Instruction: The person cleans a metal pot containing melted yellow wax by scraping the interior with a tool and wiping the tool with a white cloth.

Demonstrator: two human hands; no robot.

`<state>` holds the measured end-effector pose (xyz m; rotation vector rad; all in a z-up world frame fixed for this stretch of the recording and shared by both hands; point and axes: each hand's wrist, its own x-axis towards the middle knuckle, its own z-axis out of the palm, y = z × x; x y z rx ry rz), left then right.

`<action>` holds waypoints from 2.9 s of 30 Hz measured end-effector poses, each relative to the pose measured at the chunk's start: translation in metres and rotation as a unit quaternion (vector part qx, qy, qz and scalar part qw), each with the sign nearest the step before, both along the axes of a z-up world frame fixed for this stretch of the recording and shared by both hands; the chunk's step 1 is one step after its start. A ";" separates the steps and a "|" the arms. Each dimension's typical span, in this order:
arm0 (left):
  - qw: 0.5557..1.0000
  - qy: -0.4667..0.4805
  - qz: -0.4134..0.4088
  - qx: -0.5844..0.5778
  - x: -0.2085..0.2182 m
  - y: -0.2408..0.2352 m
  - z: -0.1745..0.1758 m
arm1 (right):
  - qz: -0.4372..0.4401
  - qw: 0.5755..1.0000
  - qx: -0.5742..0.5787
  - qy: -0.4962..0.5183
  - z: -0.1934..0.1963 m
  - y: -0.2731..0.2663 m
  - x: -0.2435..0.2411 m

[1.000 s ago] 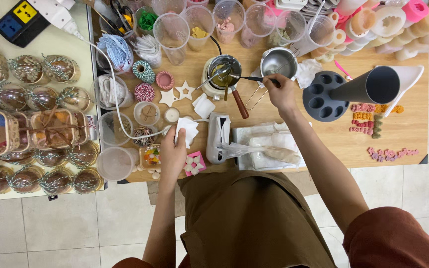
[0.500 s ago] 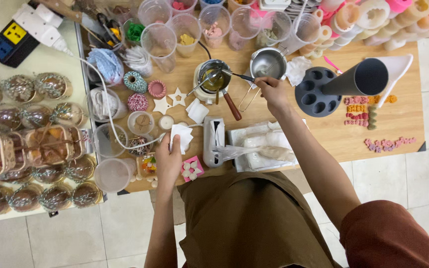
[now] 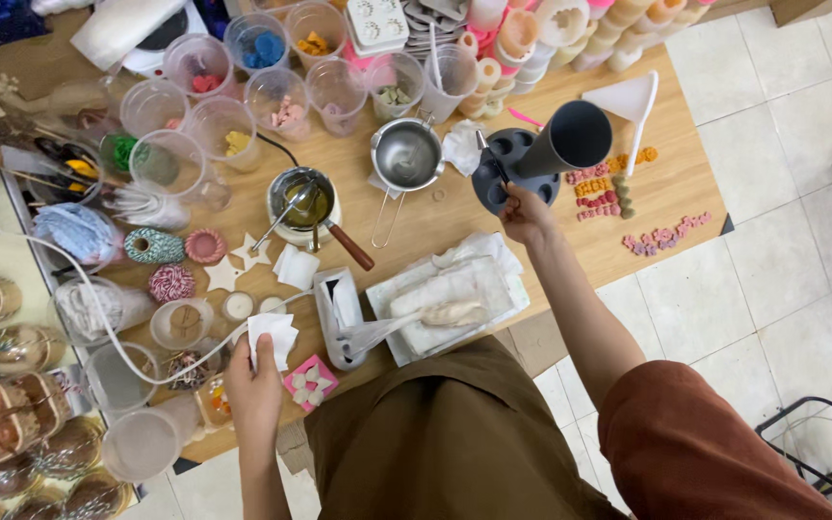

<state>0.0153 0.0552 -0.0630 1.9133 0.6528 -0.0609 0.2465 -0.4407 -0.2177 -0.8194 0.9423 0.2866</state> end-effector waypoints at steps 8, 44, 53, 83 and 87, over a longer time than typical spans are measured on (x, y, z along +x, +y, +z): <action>1.000 0.006 0.002 0.012 -0.003 -0.030 0.021 | -0.144 0.969 -0.121 0.160 -0.051 0.025 0.046; 0.998 -0.052 0.040 0.008 0.004 -0.054 0.012 | 0.154 0.984 -0.030 -0.081 0.092 0.058 -0.046; 0.984 -0.101 0.088 -0.115 0.004 -0.040 0.003 | 0.242 0.952 -0.110 -0.152 0.148 0.083 -0.051; 0.985 -0.102 0.117 -0.080 0.010 -0.017 0.021 | 0.429 0.622 -0.645 0.110 0.017 0.070 0.022; 0.986 -0.138 0.091 0.010 0.023 -0.012 0.028 | 0.449 0.619 -0.633 0.121 0.016 0.065 0.030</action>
